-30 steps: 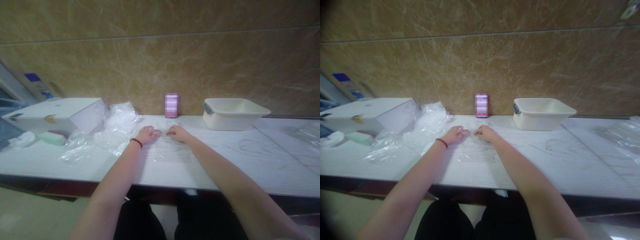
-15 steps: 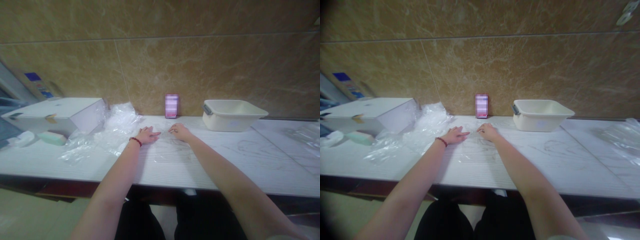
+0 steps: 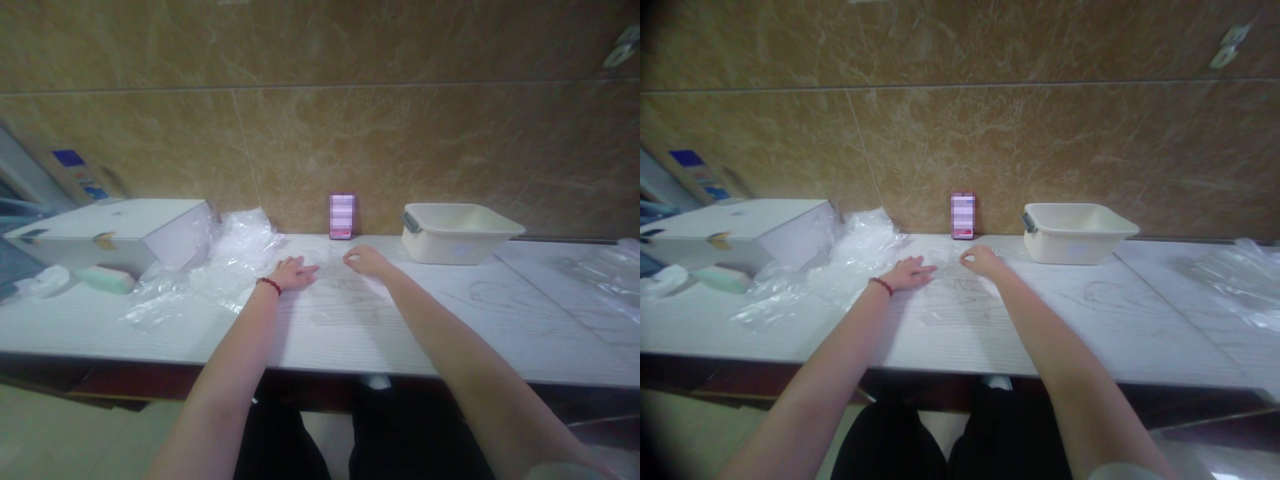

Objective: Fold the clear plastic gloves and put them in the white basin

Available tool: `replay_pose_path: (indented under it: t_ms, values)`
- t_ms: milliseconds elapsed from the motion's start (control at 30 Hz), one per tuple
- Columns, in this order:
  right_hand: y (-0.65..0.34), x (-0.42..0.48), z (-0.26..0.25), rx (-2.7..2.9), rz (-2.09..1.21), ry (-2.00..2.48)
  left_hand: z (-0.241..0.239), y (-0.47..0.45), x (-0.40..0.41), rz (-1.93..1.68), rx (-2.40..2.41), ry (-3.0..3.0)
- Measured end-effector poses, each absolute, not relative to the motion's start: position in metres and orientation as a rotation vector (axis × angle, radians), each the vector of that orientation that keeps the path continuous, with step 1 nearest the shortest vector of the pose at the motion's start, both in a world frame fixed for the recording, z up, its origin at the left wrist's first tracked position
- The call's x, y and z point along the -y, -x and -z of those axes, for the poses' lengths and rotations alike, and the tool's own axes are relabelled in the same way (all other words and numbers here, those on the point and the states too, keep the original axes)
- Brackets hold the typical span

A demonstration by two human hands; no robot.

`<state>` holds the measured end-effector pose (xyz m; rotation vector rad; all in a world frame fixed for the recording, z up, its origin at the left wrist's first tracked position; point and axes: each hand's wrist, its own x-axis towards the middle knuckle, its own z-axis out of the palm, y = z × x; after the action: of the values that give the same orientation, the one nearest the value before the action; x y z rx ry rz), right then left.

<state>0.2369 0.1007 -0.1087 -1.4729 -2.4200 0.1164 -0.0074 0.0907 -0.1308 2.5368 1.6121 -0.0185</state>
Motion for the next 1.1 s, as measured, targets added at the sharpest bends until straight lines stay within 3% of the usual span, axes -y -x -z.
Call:
replay_pose_path:
  t_ms: [233, 600, 733, 933, 1100]
  values:
    - [-0.267, -0.021, 0.076, 2.737, -0.112, 1.006, 0.128, 0.009, -0.09, -0.043, -1.58, -2.567]
    - [-0.284, 0.025, 0.125, 2.746, 0.089, 0.935, 0.116, 0.004, -0.084, -0.43, -1.491, -2.594]
    - [-0.281, 0.03, 0.122, 2.624, -0.019, 0.942, 0.097, -0.002, -0.054, -0.447, -1.312, -2.555]
    - [-0.28, 0.05, 0.114, 2.417, -0.312, 1.031, 0.091, -0.004, 0.009, -0.173, -0.868, -2.564]
    - [-0.285, 0.065, 0.112, 2.363, -0.486, 1.065, 0.116, -0.016, 0.017, -0.259, -1.029, -2.636]
